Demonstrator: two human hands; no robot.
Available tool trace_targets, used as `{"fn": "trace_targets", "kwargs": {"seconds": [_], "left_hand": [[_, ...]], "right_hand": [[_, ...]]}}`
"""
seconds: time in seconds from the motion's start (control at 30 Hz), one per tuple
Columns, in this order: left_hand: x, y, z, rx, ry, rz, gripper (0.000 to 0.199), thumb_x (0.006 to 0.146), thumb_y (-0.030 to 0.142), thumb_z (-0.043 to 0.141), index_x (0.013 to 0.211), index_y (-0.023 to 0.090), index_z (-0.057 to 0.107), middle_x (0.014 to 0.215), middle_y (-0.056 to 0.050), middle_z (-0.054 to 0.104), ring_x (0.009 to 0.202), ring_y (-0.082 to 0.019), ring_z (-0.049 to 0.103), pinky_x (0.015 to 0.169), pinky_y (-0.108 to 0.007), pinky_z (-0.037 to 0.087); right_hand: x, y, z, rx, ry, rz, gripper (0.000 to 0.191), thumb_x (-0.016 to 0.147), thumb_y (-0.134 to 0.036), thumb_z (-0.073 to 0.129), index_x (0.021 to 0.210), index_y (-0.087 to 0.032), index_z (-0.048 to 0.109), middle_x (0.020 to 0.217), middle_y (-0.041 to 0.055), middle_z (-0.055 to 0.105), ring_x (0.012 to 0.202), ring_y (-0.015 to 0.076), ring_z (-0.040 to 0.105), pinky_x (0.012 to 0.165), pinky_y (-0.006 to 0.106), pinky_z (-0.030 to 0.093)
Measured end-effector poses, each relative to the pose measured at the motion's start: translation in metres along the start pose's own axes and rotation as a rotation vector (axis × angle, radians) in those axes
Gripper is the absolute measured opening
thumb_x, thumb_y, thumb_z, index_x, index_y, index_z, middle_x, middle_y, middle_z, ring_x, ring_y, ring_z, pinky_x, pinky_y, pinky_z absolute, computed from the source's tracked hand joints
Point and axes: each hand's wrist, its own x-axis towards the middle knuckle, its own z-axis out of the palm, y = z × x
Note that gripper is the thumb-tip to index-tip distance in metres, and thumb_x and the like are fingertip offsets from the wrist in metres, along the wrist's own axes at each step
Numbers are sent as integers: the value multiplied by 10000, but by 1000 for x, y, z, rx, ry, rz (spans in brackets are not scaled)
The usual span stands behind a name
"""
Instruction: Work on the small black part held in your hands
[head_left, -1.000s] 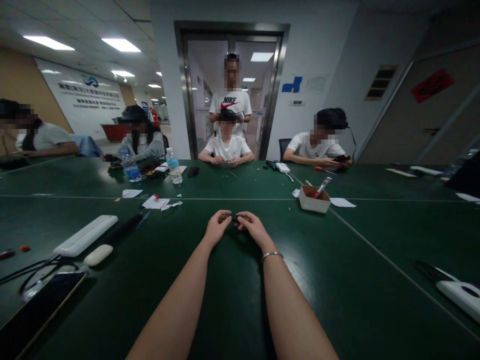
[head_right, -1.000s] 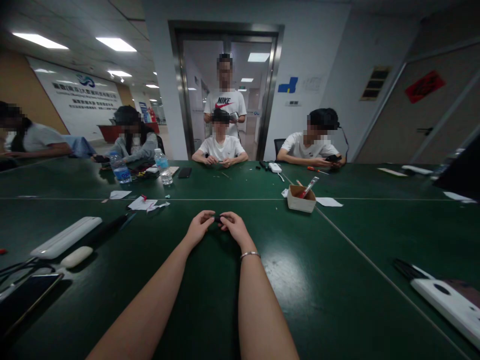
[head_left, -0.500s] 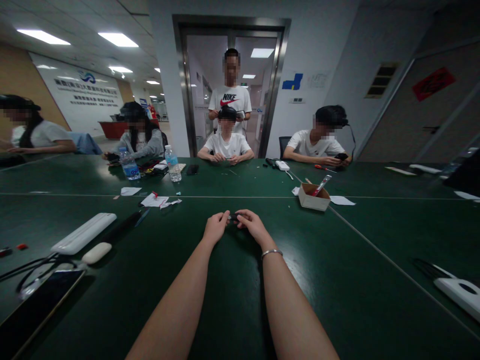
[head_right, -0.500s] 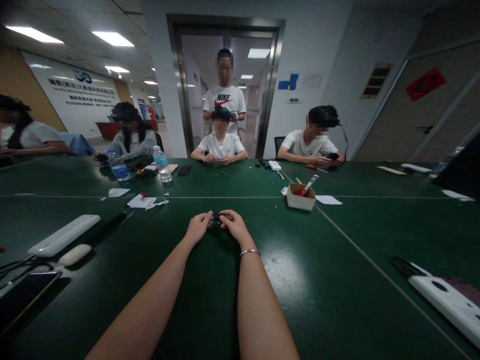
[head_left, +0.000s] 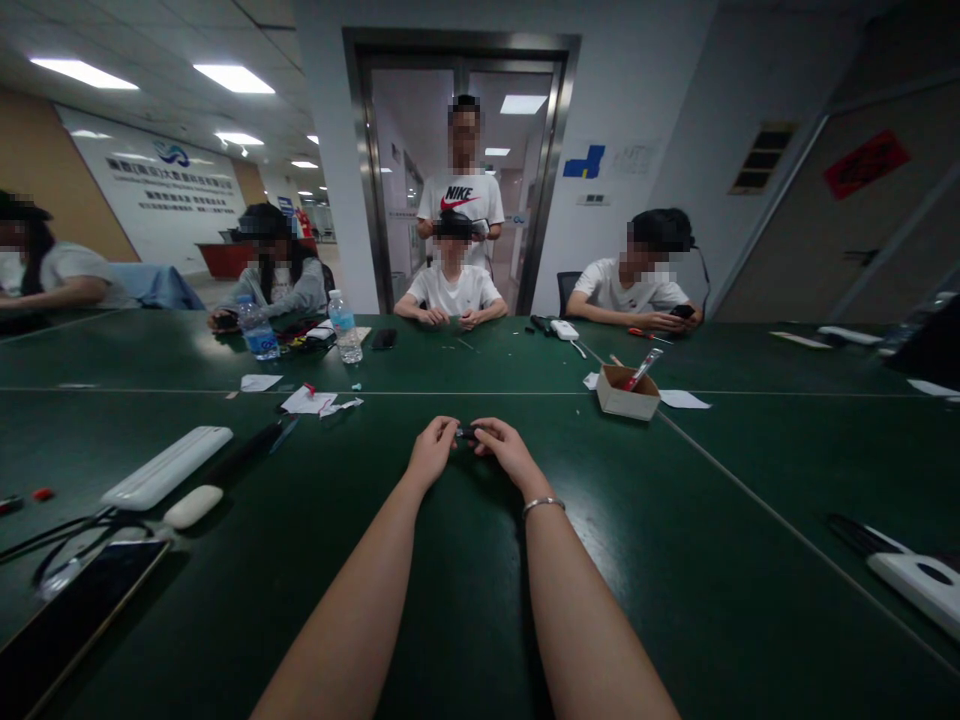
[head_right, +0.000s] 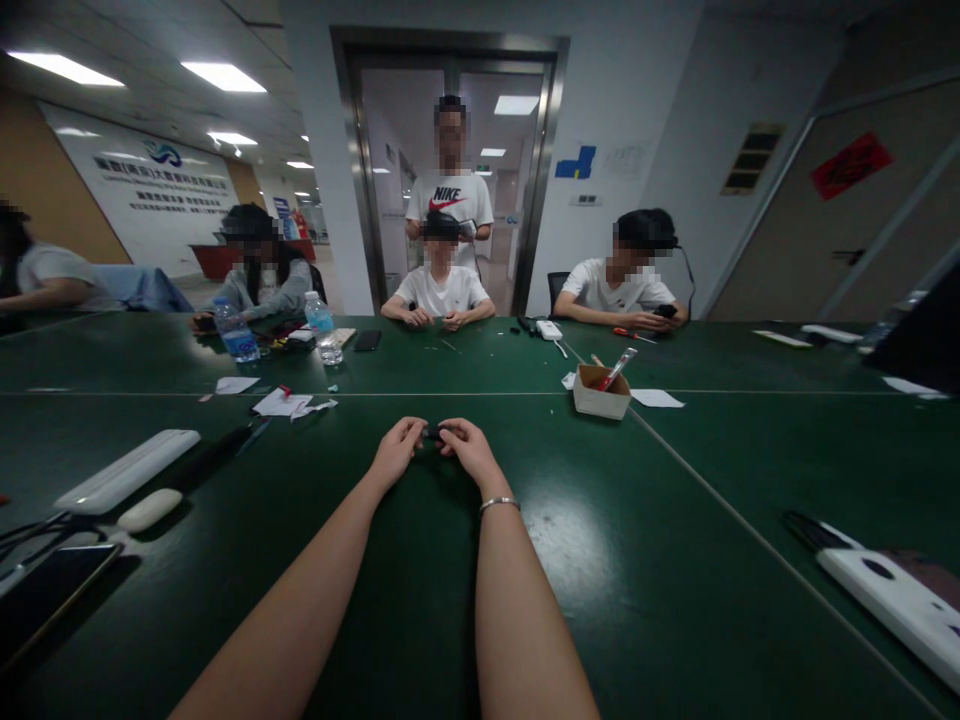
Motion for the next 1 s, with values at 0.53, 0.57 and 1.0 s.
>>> {"fn": "trace_targets", "kwargs": {"seconds": [0.53,0.57,1.0], "left_hand": [[-4,6,-3,68,-4,4,321,807,459,531,914,182,655,839,-50,659,710,-160,581,598,-251,443],[-3,5,-3,95,-1,-13,342,810,491,516,864,182,653,789,-41,652,683,-159,575,584,-252,436],[-3,7,-1,-23,-10,5,285,797,345,547,1007,178,642,914,-74,655,770,-159,593,578,-225,458]], "right_hand": [[-2,-4,0,-20,0,-7,295,705,-351,687,940,-180,641,683,6,658,577,122,594,607,270,479],[-2,-4,0,-25,0,-8,299,704,-353,689,943,-179,642,688,8,661,576,122,595,610,272,481],[0,0,0,-7,13,-9,305,682,-365,691,922,-183,643,659,-2,647,557,121,586,586,271,474]]}}
